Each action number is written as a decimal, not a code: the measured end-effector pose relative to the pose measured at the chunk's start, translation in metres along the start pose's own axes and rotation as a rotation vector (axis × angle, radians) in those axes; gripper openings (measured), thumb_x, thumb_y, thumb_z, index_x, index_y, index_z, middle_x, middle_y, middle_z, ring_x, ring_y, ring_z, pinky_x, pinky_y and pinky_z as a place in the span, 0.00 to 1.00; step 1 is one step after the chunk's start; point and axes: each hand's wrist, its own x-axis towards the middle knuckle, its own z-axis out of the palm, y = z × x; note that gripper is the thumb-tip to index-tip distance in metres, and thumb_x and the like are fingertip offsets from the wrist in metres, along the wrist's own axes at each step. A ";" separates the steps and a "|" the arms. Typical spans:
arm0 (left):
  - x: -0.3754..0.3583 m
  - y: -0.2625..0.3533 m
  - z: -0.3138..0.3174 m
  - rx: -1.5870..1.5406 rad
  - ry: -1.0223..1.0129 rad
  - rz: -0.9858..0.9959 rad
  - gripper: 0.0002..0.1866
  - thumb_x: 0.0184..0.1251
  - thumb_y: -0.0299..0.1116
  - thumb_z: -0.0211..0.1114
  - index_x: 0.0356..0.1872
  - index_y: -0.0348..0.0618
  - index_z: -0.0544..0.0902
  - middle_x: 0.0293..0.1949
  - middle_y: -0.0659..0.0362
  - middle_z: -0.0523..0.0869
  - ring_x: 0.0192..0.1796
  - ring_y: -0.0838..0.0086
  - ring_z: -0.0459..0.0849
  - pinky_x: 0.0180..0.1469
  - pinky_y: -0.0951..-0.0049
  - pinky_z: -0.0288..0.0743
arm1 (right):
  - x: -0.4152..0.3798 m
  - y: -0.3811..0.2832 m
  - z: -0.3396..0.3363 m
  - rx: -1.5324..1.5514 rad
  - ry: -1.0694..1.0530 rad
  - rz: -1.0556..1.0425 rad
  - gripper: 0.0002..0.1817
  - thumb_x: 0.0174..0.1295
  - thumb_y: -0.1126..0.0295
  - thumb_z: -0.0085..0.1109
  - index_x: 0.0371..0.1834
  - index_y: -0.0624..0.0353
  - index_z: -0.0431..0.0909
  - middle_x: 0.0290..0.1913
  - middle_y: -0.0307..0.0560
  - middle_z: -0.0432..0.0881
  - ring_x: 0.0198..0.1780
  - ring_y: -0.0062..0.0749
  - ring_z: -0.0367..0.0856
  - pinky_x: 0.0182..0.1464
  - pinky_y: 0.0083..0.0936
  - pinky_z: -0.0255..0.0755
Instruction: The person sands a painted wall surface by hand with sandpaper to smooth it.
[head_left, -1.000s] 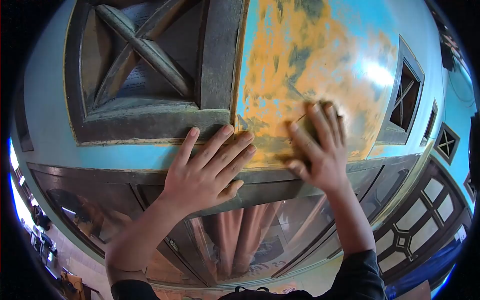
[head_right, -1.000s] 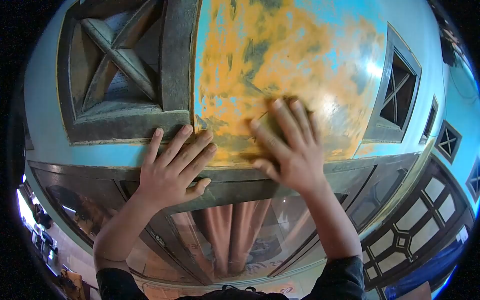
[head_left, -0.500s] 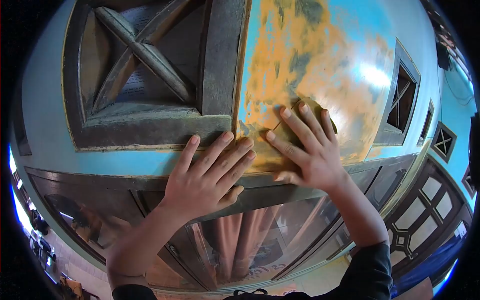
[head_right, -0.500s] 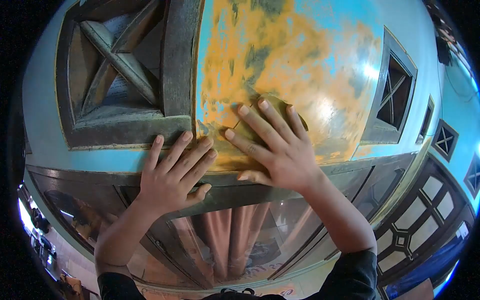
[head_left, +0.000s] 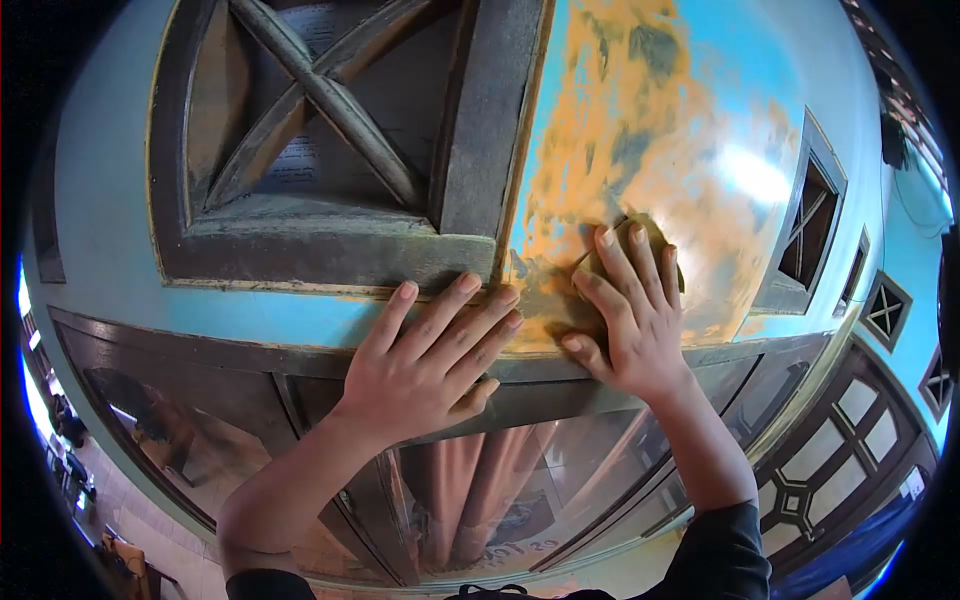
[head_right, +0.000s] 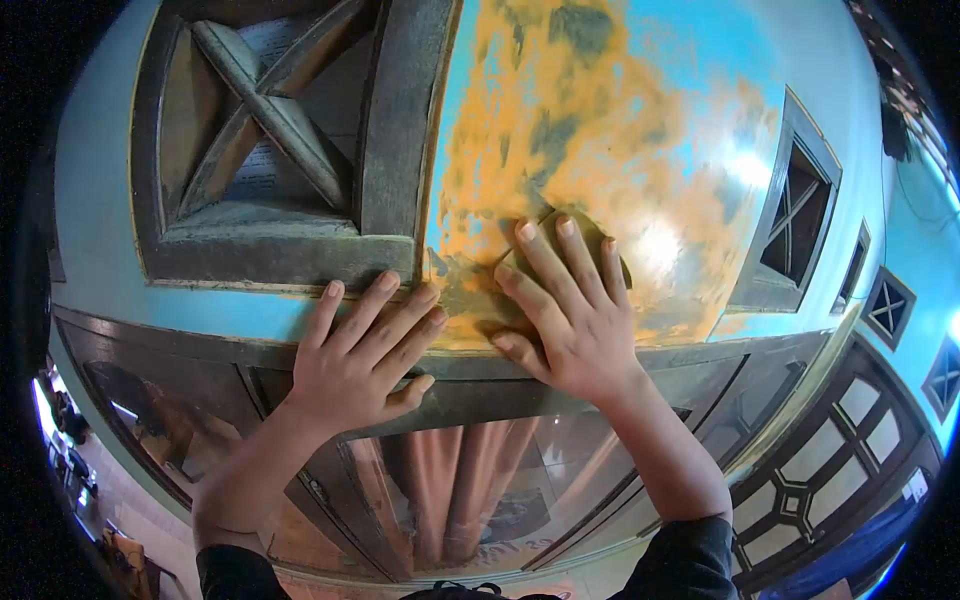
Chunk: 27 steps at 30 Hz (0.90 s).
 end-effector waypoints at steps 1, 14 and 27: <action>0.000 0.000 0.000 0.008 0.005 0.000 0.29 0.73 0.57 0.51 0.70 0.61 0.78 0.75 0.67 0.73 0.79 0.66 0.66 0.83 0.43 0.41 | 0.000 -0.001 0.001 0.008 0.001 -0.029 0.30 0.69 0.39 0.53 0.68 0.42 0.76 0.79 0.49 0.65 0.80 0.56 0.58 0.78 0.63 0.44; -0.002 0.002 0.007 0.015 0.081 -0.027 0.27 0.77 0.56 0.45 0.67 0.62 0.81 0.72 0.68 0.77 0.76 0.67 0.71 0.82 0.45 0.45 | 0.019 0.014 -0.011 -0.015 -0.030 -0.251 0.18 0.65 0.57 0.64 0.59 0.34 0.83 0.75 0.39 0.73 0.77 0.40 0.68 0.80 0.51 0.50; -0.006 0.000 0.006 -0.013 0.053 -0.011 0.28 0.78 0.59 0.44 0.65 0.60 0.82 0.70 0.68 0.80 0.76 0.64 0.71 0.81 0.42 0.44 | 0.076 0.024 -0.017 -0.052 -0.014 -0.365 0.34 0.67 0.29 0.42 0.60 0.35 0.86 0.74 0.51 0.73 0.77 0.60 0.65 0.76 0.61 0.56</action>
